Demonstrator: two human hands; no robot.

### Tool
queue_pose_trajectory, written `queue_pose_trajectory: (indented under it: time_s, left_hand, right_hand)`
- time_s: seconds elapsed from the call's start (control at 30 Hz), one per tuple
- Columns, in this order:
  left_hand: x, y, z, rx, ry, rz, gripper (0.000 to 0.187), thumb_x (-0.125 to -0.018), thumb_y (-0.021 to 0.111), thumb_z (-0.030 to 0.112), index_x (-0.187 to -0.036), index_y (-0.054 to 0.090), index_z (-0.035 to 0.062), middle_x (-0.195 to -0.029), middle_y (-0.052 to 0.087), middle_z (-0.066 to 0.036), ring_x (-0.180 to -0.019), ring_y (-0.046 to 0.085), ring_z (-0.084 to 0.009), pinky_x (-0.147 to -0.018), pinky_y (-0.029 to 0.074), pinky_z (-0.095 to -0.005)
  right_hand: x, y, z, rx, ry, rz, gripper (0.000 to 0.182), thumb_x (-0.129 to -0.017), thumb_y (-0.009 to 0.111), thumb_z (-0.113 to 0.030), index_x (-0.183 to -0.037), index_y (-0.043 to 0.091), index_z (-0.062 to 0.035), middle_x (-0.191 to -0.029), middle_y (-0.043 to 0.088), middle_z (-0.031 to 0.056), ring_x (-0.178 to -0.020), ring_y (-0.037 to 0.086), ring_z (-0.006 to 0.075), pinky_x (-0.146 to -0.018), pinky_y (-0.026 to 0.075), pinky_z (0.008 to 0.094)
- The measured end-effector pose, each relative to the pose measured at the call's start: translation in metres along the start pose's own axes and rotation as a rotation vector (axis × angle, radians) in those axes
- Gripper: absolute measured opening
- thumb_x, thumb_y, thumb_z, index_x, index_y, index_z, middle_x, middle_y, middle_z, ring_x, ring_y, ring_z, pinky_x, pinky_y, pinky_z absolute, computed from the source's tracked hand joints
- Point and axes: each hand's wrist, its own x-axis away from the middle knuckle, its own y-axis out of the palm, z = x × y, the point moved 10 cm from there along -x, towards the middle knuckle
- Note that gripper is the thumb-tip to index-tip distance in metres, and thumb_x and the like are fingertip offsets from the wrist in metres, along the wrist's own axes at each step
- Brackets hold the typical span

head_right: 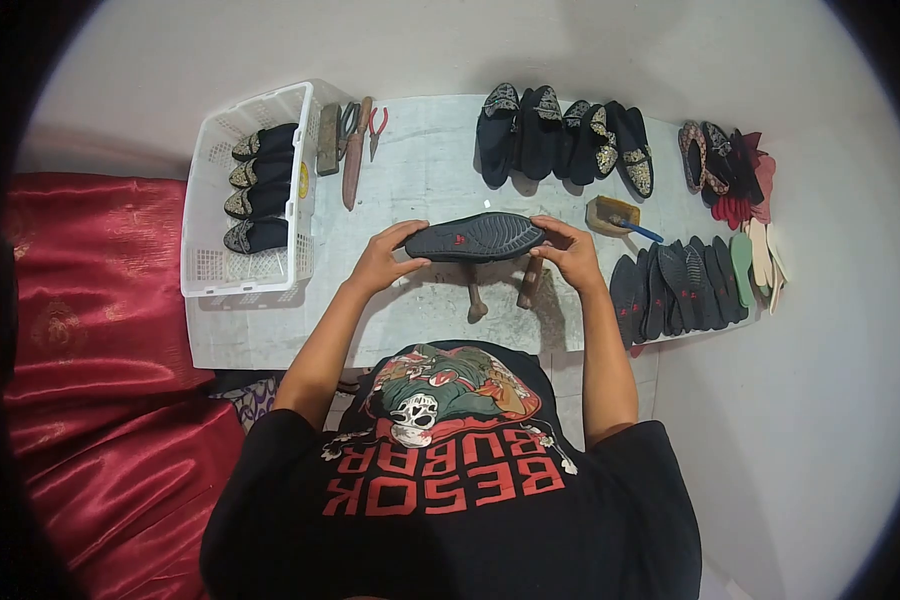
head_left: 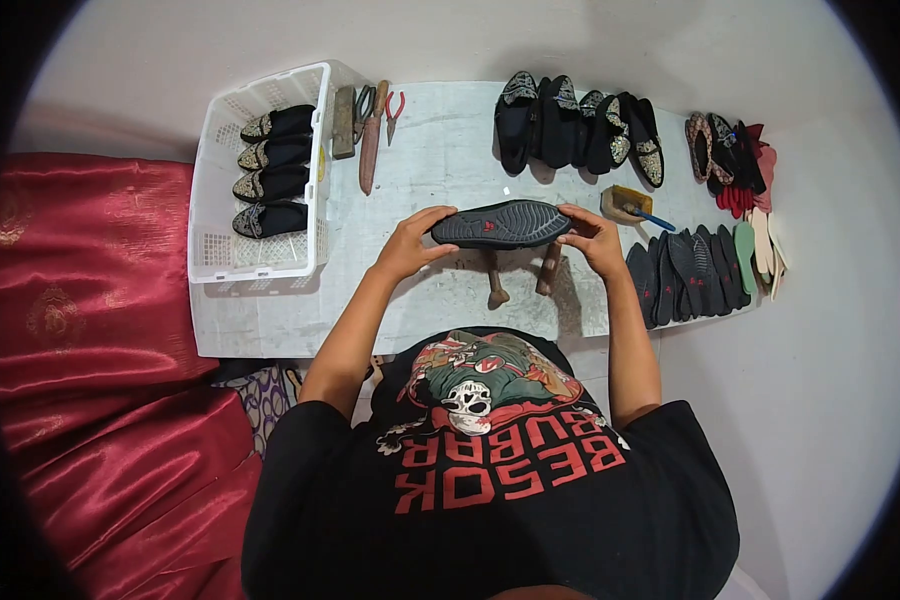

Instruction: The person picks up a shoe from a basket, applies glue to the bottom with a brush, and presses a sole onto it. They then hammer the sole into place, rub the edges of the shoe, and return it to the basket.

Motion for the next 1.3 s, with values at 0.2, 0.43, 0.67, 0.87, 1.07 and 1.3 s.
queue_pose_trajectory:
  time_s: [0.2, 0.43, 0.67, 0.87, 1.07, 1.3]
  left_hand:
    - [-0.001, 0.005, 0.006, -0.017, 0.009, -0.002, 0.066, -0.078, 0.088, 0.019, -0.138, 0.063, 0.0049, -0.139, 0.064, -0.015, -0.131, 0.061, -0.0304, -0.112, 0.047, -0.0398]
    - [0.005, 0.005, 0.008, 0.02, 0.019, 0.025, 0.062, -0.08, 0.086, 0.016, -0.137, 0.063, 0.0037, -0.14, 0.063, -0.014, -0.129, 0.061, -0.0296, -0.111, 0.047, -0.0393]
    - [0.019, -0.006, -0.001, -0.026, -0.041, 0.014, 0.062, -0.08, 0.086, 0.015, -0.137, 0.063, 0.0048, -0.139, 0.062, -0.016, -0.129, 0.061, -0.0295, -0.11, 0.048, -0.0386]
    - [0.019, -0.004, -0.015, 0.055, -0.011, 0.028, 0.062, -0.079, 0.086, 0.015, -0.136, 0.064, 0.0062, -0.138, 0.063, -0.014, -0.128, 0.062, -0.0298, -0.11, 0.048, -0.038]
    - [0.022, -0.005, -0.017, 0.054, -0.013, 0.034, 0.065, -0.079, 0.087, 0.016, -0.138, 0.063, 0.0061, -0.138, 0.063, -0.015, -0.127, 0.062, -0.03, -0.109, 0.048, -0.0376]
    - [0.024, -0.003, -0.02, -0.003, -0.029, 0.01, 0.07, -0.08, 0.087, 0.017, -0.143, 0.058, 0.0052, -0.138, 0.061, -0.015, -0.127, 0.062, -0.0305, -0.11, 0.049, -0.039]
  right_hand:
    - [0.003, -0.006, -0.004, -0.046, -0.003, 0.012, 0.057, -0.08, 0.08, 0.004, -0.135, 0.066, -0.0013, -0.141, 0.063, 0.0119, -0.128, 0.06, 0.0218, -0.109, 0.048, 0.0349]
    - [0.008, -0.001, 0.0, -0.07, 0.092, 0.013, 0.051, -0.087, 0.077, 0.001, -0.136, 0.063, -0.0021, -0.12, 0.069, 0.0054, -0.098, 0.067, 0.0124, -0.093, 0.055, 0.0289]
    - [0.001, 0.026, -0.009, 0.025, 0.044, -0.027, 0.049, -0.089, 0.076, 0.001, -0.136, 0.062, -0.0029, -0.11, 0.07, 0.0028, -0.087, 0.063, 0.0098, -0.077, 0.052, 0.026]
    - [0.0, 0.027, -0.011, 0.034, 0.041, 0.003, 0.047, -0.09, 0.074, 0.003, -0.135, 0.063, -0.0033, -0.109, 0.07, 0.0031, -0.086, 0.063, 0.0098, -0.074, 0.052, 0.0253]
    - [-0.006, 0.026, -0.011, 0.061, 0.038, -0.054, 0.047, -0.089, 0.072, 0.007, -0.134, 0.062, -0.001, -0.112, 0.07, 0.0048, -0.089, 0.065, 0.0109, -0.076, 0.055, 0.026]
    - [-0.009, 0.025, 0.032, 0.399, 0.174, -0.101, 0.046, -0.084, 0.073, 0.005, -0.129, 0.062, 0.0009, -0.105, 0.073, 0.0061, -0.091, 0.068, 0.0134, -0.078, 0.055, 0.0311]
